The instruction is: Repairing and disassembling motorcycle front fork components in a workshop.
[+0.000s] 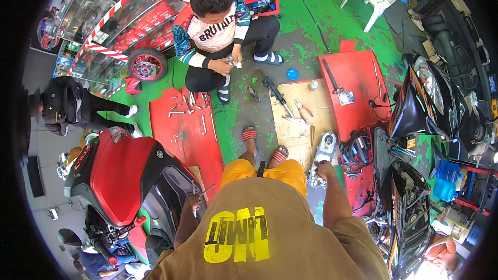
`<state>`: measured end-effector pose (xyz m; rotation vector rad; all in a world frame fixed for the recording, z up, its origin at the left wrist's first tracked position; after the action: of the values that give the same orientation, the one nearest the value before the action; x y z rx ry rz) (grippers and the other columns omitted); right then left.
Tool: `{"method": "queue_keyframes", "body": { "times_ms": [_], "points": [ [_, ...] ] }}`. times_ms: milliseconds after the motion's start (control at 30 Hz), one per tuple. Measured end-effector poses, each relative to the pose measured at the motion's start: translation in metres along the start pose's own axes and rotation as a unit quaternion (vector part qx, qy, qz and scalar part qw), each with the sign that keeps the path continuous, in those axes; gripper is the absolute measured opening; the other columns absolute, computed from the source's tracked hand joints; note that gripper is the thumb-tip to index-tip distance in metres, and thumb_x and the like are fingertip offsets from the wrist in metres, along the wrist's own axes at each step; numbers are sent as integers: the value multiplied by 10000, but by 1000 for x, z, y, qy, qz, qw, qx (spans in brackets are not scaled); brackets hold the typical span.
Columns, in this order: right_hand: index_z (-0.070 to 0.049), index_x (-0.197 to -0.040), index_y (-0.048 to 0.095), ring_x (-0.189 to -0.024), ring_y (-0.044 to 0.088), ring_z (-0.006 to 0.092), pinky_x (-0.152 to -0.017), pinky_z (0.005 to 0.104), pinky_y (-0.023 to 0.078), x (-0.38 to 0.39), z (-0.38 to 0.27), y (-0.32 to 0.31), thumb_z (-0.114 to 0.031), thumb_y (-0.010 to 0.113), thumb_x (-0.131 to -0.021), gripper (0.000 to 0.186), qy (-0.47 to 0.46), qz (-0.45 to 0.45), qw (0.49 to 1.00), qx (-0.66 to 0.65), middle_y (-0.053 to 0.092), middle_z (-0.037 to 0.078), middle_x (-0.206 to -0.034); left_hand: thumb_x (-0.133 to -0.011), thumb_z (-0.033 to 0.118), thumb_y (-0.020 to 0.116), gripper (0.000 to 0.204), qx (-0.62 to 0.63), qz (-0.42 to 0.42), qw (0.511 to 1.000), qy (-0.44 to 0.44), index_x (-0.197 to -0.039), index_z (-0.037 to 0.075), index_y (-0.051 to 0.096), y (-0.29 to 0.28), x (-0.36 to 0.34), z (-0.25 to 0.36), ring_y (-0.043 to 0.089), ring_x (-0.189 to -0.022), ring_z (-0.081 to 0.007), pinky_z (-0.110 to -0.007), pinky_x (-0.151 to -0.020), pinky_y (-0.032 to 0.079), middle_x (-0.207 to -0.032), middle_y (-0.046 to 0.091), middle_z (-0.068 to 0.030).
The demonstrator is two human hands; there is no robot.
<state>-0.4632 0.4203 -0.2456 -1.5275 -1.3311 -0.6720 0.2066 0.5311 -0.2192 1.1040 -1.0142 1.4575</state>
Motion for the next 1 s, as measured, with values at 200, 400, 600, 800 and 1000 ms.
{"method": "queue_keyframes", "body": {
  "times_ms": [200, 400, 600, 800, 1000],
  "points": [
    [14, -979, 610, -540, 541, 145, -460, 296, 421, 8, -8, 5, -308, 630, -860, 344, 1, -4, 1000, 7, 635, 93, -732, -895, 235, 506, 305, -95, 83, 991, 42, -653, 68, 586, -16, -4, 1, 349, -296, -128, -301, -288, 205, -427, 384, -3],
    [18, -983, 609, -553, 551, 145, -469, 292, 428, -18, 16, 1, -311, 626, -863, 350, -8, 5, 1000, 7, 638, 95, -735, -895, 213, 511, 271, -166, 166, 970, 57, -697, 54, 606, 4, 35, 34, 344, -318, -114, -299, -307, 207, -449, 418, -10],
    [16, -980, 611, -544, 548, 137, -463, 287, 425, -17, 13, 1, -312, 631, -860, 350, -17, -3, 999, 31, 642, 92, -733, -896, 214, 514, 250, -58, 122, 991, 11, -718, 60, 598, -9, 20, 1, 375, -343, -116, -297, -321, 232, -480, 442, -9],
    [24, -967, 617, -541, 552, 145, -468, 295, 428, 1, 7, -2, -309, 637, -855, 352, -11, 11, 999, 28, 639, 94, -734, -907, 257, 523, 190, 114, 26, 991, -66, -821, 112, 610, -11, 7, -26, 405, -346, -131, -277, -317, 253, -487, 438, -3],
    [49, -975, 608, -580, 577, 177, -516, 327, 466, 5, 9, -7, -302, 616, -860, 370, -21, 14, 999, 23, 629, 117, -726, -912, 254, 526, 164, -23, 63, 997, -40, -825, 133, 596, -3, 8, -23, 373, -324, -118, -269, -310, 238, -482, 413, 13]
  ]
}}
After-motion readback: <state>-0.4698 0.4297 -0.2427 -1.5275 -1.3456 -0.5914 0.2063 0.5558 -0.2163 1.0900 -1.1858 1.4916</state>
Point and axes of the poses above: each hand's wrist, its own x-axis away from the middle knuckle, its own y-axis out of the palm, z = x × y, the point moved 10 cm from there along -x, towards the middle knuckle
